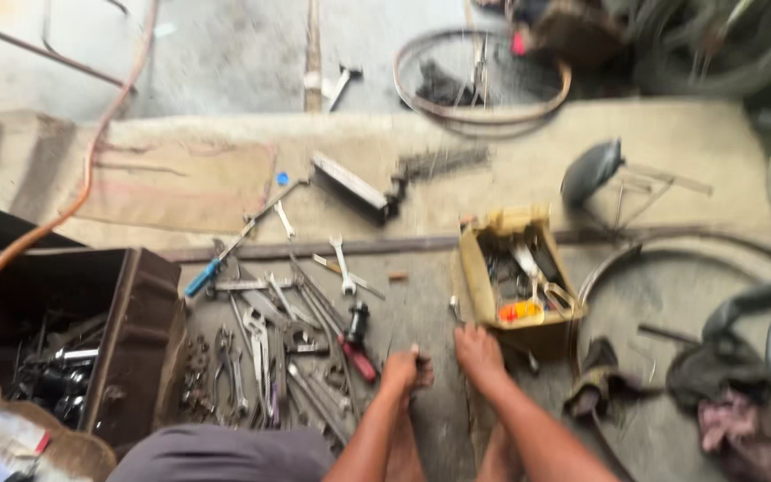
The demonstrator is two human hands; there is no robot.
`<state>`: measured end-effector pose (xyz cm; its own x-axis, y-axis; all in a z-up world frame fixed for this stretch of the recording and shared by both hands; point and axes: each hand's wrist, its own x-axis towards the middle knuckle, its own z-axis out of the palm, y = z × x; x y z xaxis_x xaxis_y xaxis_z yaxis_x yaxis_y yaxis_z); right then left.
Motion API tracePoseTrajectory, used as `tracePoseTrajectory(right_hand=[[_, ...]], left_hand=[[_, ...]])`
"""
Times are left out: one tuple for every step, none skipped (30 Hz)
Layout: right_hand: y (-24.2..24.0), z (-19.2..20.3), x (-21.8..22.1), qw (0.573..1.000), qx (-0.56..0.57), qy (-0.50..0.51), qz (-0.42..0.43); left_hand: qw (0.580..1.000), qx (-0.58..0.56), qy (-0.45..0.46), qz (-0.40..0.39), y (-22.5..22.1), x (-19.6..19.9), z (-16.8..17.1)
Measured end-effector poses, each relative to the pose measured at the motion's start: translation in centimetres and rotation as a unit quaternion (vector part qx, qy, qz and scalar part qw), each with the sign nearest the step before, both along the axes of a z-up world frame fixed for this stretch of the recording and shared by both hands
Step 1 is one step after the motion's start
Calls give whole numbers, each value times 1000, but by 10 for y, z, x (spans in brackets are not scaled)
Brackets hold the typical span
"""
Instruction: The person cleans and reassembles a mechanical bicycle part, possibly a hub or bottom bracket, by wiping components with a cloth and reinserting internal bearings and axles by hand.
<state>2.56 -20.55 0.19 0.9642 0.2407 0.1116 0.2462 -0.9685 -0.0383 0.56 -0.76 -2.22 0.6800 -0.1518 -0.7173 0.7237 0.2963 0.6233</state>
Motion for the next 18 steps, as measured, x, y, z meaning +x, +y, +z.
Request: tracePoseTrajectory(right_hand=[[1,1,-4,1000,8,14,4],[2,4,-1,1000,5,7,7],[4,6,1,1000,-11,22,7],[5,8,1,999,-27,36,7],[4,9,0,999,-28,28,8],[3,9,-3,999,-22,31,12],[3,10,-5,999,-16,33,16],[4,12,-3,999,-18,26,17],[5,15,-4,999,-9,33,10],[5,17,-4,999,0,41,2],[5,20,-5,999,-1,38,3],[5,22,-5,999,1,43,1],[5,24,-8,999,3,50,-1],[5,26,-12,999,2,49,-1],[6,28,-12,998,-4,61,2],[7,30,-11,997,-10,73,6],[8,33,-9,998,-9,70,6],[10,35,-9,995,-17,95,0]], left_hand=[[1000,-2,2,9,1,-7,0],[1000,-5,-5,12,0,-6,2],[1000,-8,-11,15,0,-6,3],[1000,-10,-16,18,-1,-6,5],[999,-12,-24,20,-1,-4,6],[1000,-7,-8,18,-1,-4,8],[1000,-1,9,17,0,-4,10],[1000,-3,2,18,0,-1,12],[1000,1,3,16,1,-2,14],[1000,5,5,15,1,-2,16],[1000,4,2,15,2,-1,19],[1000,8,3,11,2,0,21],[1000,12,5,7,2,0,23],[1000,12,4,7,2,-3,24],[1000,14,13,8,2,-2,25],[1000,17,22,9,2,0,27],[1000,17,18,9,3,1,29],[1000,15,13,7,5,2,29]])
